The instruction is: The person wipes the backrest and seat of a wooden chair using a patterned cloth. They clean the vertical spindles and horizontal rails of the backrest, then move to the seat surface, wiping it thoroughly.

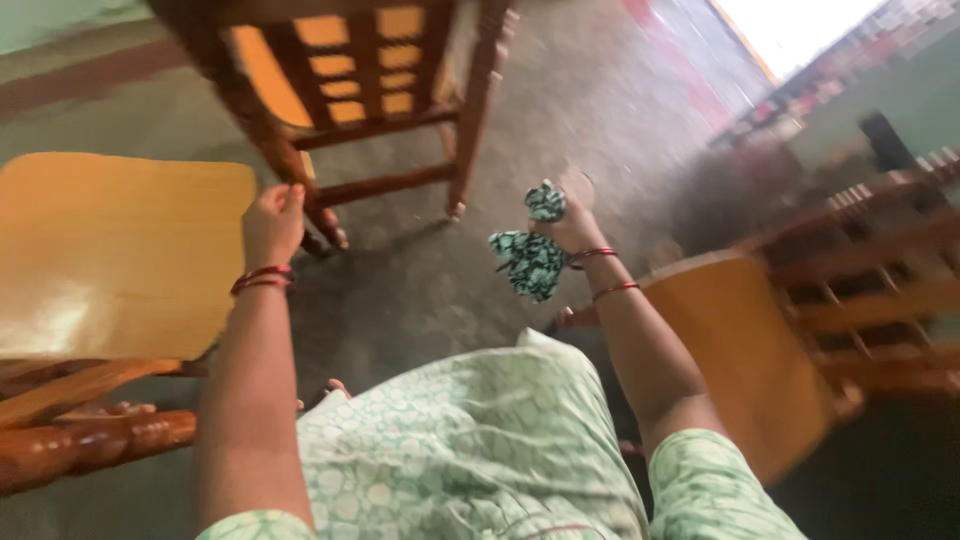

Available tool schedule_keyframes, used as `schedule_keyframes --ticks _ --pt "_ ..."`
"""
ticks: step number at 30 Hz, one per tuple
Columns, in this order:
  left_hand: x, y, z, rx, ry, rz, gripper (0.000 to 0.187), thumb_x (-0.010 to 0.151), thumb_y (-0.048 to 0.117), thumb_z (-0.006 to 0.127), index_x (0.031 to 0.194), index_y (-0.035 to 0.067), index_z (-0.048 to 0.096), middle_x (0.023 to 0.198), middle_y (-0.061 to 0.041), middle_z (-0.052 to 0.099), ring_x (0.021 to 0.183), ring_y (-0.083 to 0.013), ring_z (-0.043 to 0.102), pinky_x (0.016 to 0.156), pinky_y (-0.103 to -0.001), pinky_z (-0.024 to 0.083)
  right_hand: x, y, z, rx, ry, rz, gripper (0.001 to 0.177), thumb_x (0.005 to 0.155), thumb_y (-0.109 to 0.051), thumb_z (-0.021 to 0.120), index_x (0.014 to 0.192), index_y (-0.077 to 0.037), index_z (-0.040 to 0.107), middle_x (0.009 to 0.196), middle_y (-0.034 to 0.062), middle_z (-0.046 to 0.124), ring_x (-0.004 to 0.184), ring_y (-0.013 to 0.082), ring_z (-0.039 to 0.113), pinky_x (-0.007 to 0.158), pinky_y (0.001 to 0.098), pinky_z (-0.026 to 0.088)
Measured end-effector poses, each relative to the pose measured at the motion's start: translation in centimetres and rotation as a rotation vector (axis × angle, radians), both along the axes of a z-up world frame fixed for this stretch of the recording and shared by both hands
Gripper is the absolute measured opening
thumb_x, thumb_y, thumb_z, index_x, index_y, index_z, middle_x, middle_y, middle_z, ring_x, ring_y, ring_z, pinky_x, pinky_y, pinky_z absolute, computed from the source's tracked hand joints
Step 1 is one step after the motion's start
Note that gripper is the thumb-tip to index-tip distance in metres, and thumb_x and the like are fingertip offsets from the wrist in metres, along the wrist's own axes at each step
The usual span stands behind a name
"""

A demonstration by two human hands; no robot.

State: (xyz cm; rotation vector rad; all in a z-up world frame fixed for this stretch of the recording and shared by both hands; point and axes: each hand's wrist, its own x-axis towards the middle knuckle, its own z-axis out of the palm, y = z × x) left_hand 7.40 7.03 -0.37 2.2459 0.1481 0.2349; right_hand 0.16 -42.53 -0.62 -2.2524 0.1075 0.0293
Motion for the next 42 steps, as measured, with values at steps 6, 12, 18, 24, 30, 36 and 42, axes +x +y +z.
schedule_keyframes --ticks 6,12,18,24,30,36,42 --pt "-7.4 -5.7 -1.2 -0.068 0.031 -0.27 0.042 0.102 0.038 0.068 0.119 0.0 0.072 0.105 -0.017 0.075 0.1 -0.0268 0.074 0.086 -0.036 0.056 -14.0 -17.7 9.9 -0.533 -0.651 -0.433 0.064 0.077 -0.028 0.093 0.12 0.006 0.058 0.108 0.0227 0.066 0.1 0.0377 0.064 0.086 0.0478 0.052" --pt "-11.5 -14.1 1.5 -0.014 0.002 -0.468 0.044 0.102 0.039 0.07 0.123 0.0 0.071 0.108 -0.02 0.074 0.1 -0.029 0.072 0.088 -0.038 0.054 -27.4 -37.6 26.3 -1.231 -0.605 -0.852 0.076 0.086 -0.031 0.092 0.133 0.008 0.046 0.129 0.034 0.048 0.114 0.0506 0.057 0.097 0.0544 0.052" --pt "-13.9 -17.6 2.9 0.068 0.157 -0.562 0.049 0.096 0.039 0.071 0.129 0.002 0.07 0.11 -0.018 0.076 0.099 -0.0281 0.073 0.086 -0.038 0.054 -36.3 -50.4 33.4 -1.162 -0.489 -1.21 0.056 0.092 -0.026 0.084 0.128 0.006 0.054 0.131 0.0304 0.057 0.103 0.042 0.069 0.083 0.0495 0.06" --pt "-14.1 -19.1 3.3 0.037 0.239 -0.507 0.048 0.097 0.037 0.07 0.131 0.003 0.069 0.11 -0.017 0.077 0.099 -0.0248 0.073 0.085 -0.037 0.055 -37.6 -57.4 34.3 -0.837 -0.531 -0.947 0.051 0.087 -0.023 0.086 0.124 0.002 0.06 0.121 0.0245 0.069 0.11 0.0436 0.069 0.092 0.0544 0.054" --pt "-15.2 -22.6 4.7 -0.061 0.169 -0.558 0.042 0.096 0.031 0.071 0.127 0.003 0.07 0.107 -0.014 0.078 0.094 -0.0203 0.072 0.083 -0.033 0.055 -36.6 -57.4 32.0 -0.562 -0.617 -1.037 0.045 0.082 -0.017 0.078 0.124 -0.006 0.068 0.119 0.0156 0.076 0.111 0.0354 0.072 0.095 0.0431 0.053" --pt "-15.2 -27.4 9.9 -0.253 0.059 -0.691 0.038 0.096 0.028 0.071 0.124 0.002 0.071 0.101 -0.009 0.076 0.09 -0.0129 0.067 0.079 -0.028 0.053 -37.2 -52.3 32.2 -0.506 -0.74 -0.832 0.045 0.083 -0.008 0.076 0.126 0.001 0.066 0.122 0.0151 0.076 0.112 0.0322 0.073 0.097 0.0429 0.054" --pt "-16.7 -32.7 16.1 -0.274 -0.055 -0.846 0.043 0.096 0.029 0.071 0.126 -0.001 0.067 0.109 -0.015 0.076 0.101 -0.0201 0.074 0.086 -0.031 0.057 -34.0 -46.1 32.3 -0.526 -0.802 -0.638 0.042 0.086 -0.004 0.076 0.125 0.006 0.063 0.121 0.0181 0.074 0.112 0.0343 0.073 0.099 0.0434 0.055"
